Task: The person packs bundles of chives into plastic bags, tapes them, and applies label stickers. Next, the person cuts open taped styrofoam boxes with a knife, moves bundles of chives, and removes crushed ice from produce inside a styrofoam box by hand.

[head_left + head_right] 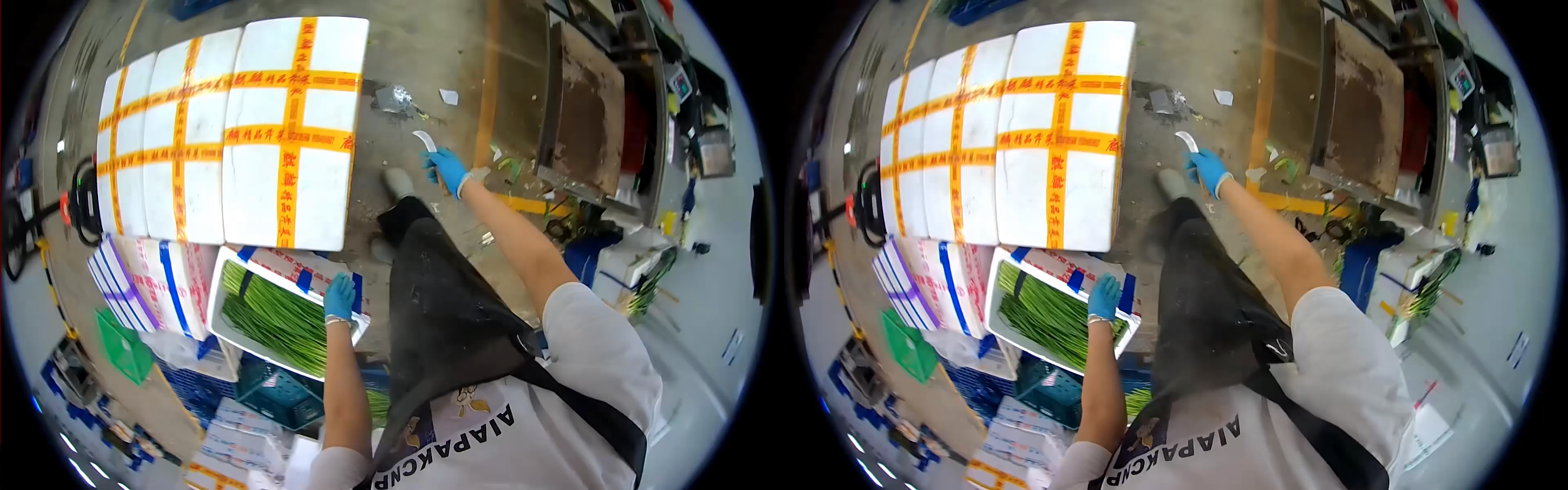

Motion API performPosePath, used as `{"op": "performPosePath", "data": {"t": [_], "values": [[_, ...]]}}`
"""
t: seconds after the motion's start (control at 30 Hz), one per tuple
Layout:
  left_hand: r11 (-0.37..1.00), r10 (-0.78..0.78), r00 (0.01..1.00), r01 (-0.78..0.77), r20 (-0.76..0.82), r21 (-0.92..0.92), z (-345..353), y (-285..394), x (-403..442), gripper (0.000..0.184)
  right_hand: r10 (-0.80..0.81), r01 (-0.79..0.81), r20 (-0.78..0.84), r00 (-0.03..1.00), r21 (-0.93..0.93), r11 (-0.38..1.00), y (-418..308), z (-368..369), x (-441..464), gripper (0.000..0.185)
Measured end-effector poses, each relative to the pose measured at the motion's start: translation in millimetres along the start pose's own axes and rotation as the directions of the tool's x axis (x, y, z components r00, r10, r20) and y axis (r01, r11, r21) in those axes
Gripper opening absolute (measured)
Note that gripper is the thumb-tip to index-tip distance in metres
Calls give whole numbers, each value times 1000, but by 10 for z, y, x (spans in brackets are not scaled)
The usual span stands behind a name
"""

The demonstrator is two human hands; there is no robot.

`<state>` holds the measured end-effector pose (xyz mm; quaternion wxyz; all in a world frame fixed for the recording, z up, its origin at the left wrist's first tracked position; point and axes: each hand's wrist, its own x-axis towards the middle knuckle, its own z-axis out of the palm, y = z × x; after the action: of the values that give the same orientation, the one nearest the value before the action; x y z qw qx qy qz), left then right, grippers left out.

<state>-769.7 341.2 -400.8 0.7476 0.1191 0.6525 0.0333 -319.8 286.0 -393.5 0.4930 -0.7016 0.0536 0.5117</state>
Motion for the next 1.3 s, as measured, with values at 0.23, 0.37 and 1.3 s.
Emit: {"op": "performPosePath", "data": {"t": [0.23, 0.37, 1.3], "values": [[945, -98, 982, 41, -163, -325, 511, 467, 767, 51, -43, 20, 142, 989, 160, 987, -466, 337, 1496, 29], [997, 65, 987, -71, -149, -31, 464, 506, 1193, 67, -123, 89, 71, 990, 361, 928, -930, 513, 2414, 24], [729, 279, 928, -37, -248, 683, 144, 465, 865, 47, 63, -118, 176, 982, 321, 940, 1062, 1740, 1220, 20]]}}
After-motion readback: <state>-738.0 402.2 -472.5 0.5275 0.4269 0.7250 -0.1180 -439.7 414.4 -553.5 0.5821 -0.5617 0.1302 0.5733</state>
